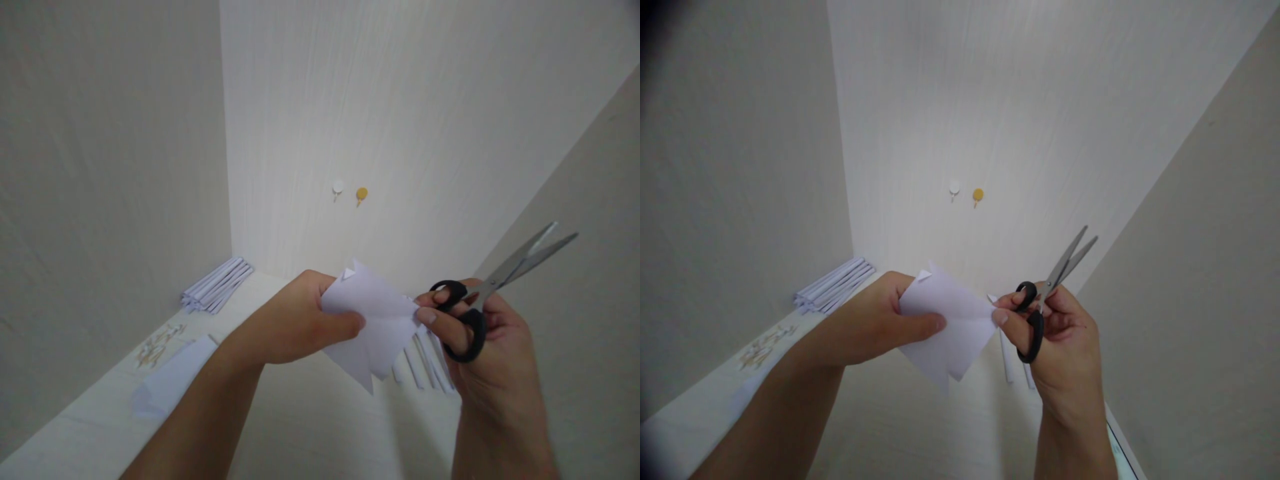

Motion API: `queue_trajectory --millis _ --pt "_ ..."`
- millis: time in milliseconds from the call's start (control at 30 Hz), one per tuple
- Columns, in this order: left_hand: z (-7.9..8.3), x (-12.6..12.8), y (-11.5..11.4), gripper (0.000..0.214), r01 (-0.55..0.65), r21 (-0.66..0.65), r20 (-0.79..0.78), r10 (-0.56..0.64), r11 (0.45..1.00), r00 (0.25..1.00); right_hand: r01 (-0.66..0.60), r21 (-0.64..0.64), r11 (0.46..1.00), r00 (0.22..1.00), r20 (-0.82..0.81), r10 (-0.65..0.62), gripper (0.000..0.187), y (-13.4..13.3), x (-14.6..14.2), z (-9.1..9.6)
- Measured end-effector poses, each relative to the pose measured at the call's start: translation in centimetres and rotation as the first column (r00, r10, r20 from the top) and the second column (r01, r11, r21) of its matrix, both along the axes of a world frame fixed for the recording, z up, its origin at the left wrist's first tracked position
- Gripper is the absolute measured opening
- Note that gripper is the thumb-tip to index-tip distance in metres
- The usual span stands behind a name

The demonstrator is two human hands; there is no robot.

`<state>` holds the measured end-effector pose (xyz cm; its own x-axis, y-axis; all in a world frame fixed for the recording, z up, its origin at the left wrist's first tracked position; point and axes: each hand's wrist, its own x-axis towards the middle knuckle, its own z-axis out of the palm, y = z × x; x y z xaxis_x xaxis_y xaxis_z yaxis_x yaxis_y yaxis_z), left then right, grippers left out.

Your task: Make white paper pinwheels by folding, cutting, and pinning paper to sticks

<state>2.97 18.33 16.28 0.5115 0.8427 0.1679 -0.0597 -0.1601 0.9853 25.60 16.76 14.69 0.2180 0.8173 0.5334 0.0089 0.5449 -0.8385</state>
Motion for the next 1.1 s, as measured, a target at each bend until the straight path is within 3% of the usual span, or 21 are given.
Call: queue_trajectory --millis 133,200,333,433,533,700,933,1100 --pt "-0.1 -0.3 0.4 0.009 -0.005 0.000 -0.039 0.005 1.000 0.999 0.051 0.044 0.998 0.998 0.033 -0.053 0.027 0.2 0.0 -0.2" --pt "-0.1 -0.4 0.7 0.010 -0.074 0.030 0.012 0.073 0.997 0.997 0.069 0.046 0.997 0.997 0.041 -0.070 0.024 0.3 0.0 -0.2" --pt "-0.4 -0.1 1.4 0.016 -0.246 0.053 0.277 0.223 0.968 0.935 0.108 0.053 0.993 0.994 0.014 -0.109 0.024 0.5 -0.3 -0.1" --pt "-0.8 0.5 1.9 0.021 -0.223 -0.008 0.437 0.204 0.975 0.876 0.148 0.070 0.986 0.988 -0.046 -0.145 0.025 0.6 -1.0 -0.1" --pt "-1.0 0.9 2.0 0.026 -0.188 -0.030 0.414 0.183 0.982 0.891 0.187 0.075 0.980 0.979 -0.092 -0.179 0.026 0.6 -2.1 -0.2" --pt "-0.7 1.0 1.5 0.035 -0.317 -0.027 0.354 0.305 0.948 0.884 0.175 0.031 0.984 0.982 -0.073 -0.172 0.027 0.3 -3.5 -0.4" --pt "-0.6 0.9 1.8 0.042 -0.397 -0.020 0.415 0.369 0.918 0.832 0.060 -0.077 0.995 0.993 0.106 -0.052 0.027 -0.1 -2.5 0.3" --pt "-0.6 0.4 2.0 0.037 -0.451 -0.060 0.538 0.410 0.890 0.737 -0.061 -0.294 0.954 0.935 0.317 0.157 0.035 -0.2 -0.3 0.6"
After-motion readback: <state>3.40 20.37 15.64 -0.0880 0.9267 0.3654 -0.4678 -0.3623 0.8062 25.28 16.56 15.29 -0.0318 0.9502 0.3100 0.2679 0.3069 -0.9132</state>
